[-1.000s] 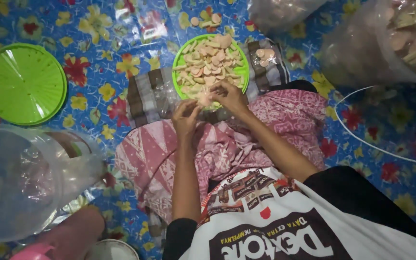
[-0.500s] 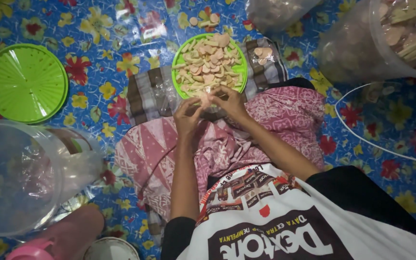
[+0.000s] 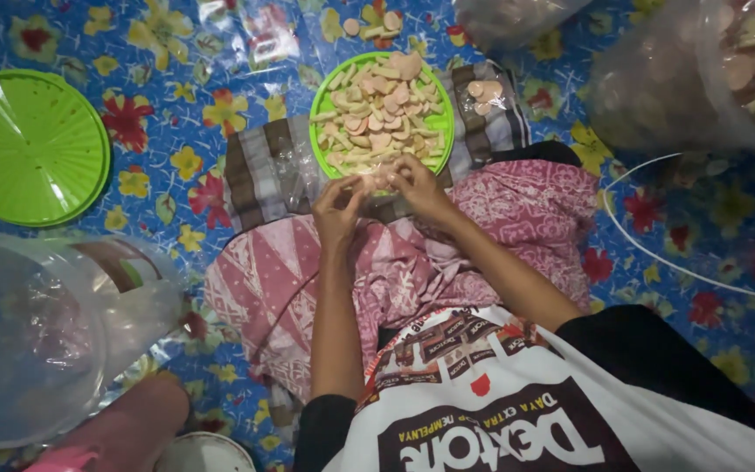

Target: Sorting and inspecting sliced food items on a plate while sitting on the floor

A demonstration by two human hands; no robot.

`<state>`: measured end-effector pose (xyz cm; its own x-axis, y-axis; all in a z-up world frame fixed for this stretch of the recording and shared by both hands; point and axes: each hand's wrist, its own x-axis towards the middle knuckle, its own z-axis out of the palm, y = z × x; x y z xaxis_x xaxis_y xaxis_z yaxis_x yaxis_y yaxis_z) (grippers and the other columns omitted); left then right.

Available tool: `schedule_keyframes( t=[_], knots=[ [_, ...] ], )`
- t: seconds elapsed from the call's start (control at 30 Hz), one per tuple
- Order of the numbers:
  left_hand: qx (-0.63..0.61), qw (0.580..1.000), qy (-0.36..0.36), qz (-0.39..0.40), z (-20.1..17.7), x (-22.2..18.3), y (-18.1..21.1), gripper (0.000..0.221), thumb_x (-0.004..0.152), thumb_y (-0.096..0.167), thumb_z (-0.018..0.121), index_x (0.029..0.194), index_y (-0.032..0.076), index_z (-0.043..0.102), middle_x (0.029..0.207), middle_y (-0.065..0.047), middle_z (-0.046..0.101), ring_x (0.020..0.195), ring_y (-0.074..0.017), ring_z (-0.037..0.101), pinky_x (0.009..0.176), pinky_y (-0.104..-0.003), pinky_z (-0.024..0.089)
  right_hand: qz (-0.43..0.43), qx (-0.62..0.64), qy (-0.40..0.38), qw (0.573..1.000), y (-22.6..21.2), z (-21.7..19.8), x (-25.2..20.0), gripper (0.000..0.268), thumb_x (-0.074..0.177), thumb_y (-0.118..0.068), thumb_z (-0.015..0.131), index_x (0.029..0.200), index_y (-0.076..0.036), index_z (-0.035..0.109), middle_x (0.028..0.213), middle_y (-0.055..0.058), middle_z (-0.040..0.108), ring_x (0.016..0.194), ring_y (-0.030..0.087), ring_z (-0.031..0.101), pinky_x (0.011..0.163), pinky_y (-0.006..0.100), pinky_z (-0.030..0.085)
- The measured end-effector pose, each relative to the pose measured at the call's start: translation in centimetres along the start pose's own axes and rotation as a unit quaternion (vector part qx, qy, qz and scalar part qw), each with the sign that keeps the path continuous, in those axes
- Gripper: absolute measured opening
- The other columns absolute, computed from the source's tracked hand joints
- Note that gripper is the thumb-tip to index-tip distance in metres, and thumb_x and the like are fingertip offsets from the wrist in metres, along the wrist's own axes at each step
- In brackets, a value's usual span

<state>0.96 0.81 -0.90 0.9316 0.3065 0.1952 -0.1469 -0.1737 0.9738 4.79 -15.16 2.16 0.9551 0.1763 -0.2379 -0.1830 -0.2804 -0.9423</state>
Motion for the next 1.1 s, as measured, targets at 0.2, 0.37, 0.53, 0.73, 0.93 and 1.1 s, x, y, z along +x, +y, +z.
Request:
schedule_keyframes(
  t=[0.2, 0.37, 0.53, 0.73, 0.93, 1.1],
  knots=[
    [0.040, 0.995, 0.064, -0.072, -0.5, 1.0, 1.6, 0.024, 0.068, 0.010, 0.081, 0.090, 0.013, 0.072, 0.083, -0.007, 0.069, 0.078, -0.0197, 0.067, 0.071, -0.027, 0.052, -0.038, -0.140, 0.042, 0.988, 0.8, -2.4, 3.1, 0.015, 0.086, -0.014, 0.060, 0.101, -0.018, 0.060, 0.085, 0.010, 0.066, 0.085, 0.030, 0.065, 0.074, 0.040, 0.052],
    [0.021, 0.982, 0.120, -0.142, -0.7, 1.3, -2.6, 0.024, 0.068, 0.013, 0.081, 0.090, 0.014, 0.072, 0.085, -0.005, 0.070, 0.080, -0.0147, 0.065, 0.073, -0.025, 0.050, -0.185, -0.282, 0.018, 0.941, 5.1, -3.3, 7.8, 0.021, 0.080, -0.003, 0.061, 0.097, -0.014, 0.067, 0.090, 0.008, 0.060, 0.094, 0.034, 0.058, 0.085, 0.042, 0.047],
    [0.030, 0.979, 0.114, -0.168, -1.1, 2.0, -0.8, 0.026, 0.066, 0.007, 0.082, 0.090, 0.012, 0.072, 0.085, -0.006, 0.069, 0.072, -0.0156, 0.065, 0.066, -0.025, 0.053, -0.198, -0.458, -0.022, 0.866, 4.1, -2.0, 9.2, 0.021, 0.082, -0.018, 0.064, 0.102, -0.012, 0.062, 0.097, 0.006, 0.048, 0.094, 0.029, 0.049, 0.074, 0.042, 0.044],
    [-0.002, 0.982, 0.105, -0.158, -1.2, 2.1, -0.4, 0.026, 0.069, 0.005, 0.080, 0.093, 0.009, 0.071, 0.085, -0.008, 0.068, 0.072, -0.0159, 0.064, 0.065, -0.026, 0.052, -0.210, -0.484, -0.013, 0.850, 4.2, -1.3, 9.7, 0.036, 0.073, -0.018, 0.072, 0.105, -0.010, 0.060, 0.099, 0.008, 0.046, 0.094, 0.030, 0.046, 0.074, 0.043, 0.040],
    [0.024, 0.984, 0.106, -0.141, -1.1, 2.0, -0.5, 0.028, 0.066, 0.009, 0.083, 0.092, 0.012, 0.072, 0.084, -0.006, 0.069, 0.073, -0.0157, 0.065, 0.065, -0.025, 0.052, -0.187, -0.465, -0.013, 0.865, 6.0, -1.2, 9.6, 0.022, 0.075, -0.021, 0.072, 0.094, -0.018, 0.061, 0.095, 0.003, 0.050, 0.095, 0.025, 0.049, 0.079, 0.041, 0.040],
    [0.039, 0.988, 0.098, -0.113, -1.3, 1.6, -0.5, 0.028, 0.067, 0.009, 0.082, 0.093, 0.012, 0.072, 0.086, -0.006, 0.069, 0.075, -0.0175, 0.065, 0.066, -0.025, 0.052, -0.119, -0.342, -0.013, 0.932, 3.2, -1.8, 7.8, 0.016, 0.080, -0.017, 0.068, 0.094, -0.017, 0.062, 0.089, 0.005, 0.059, 0.094, 0.027, 0.056, 0.082, 0.042, 0.044]
  ],
)
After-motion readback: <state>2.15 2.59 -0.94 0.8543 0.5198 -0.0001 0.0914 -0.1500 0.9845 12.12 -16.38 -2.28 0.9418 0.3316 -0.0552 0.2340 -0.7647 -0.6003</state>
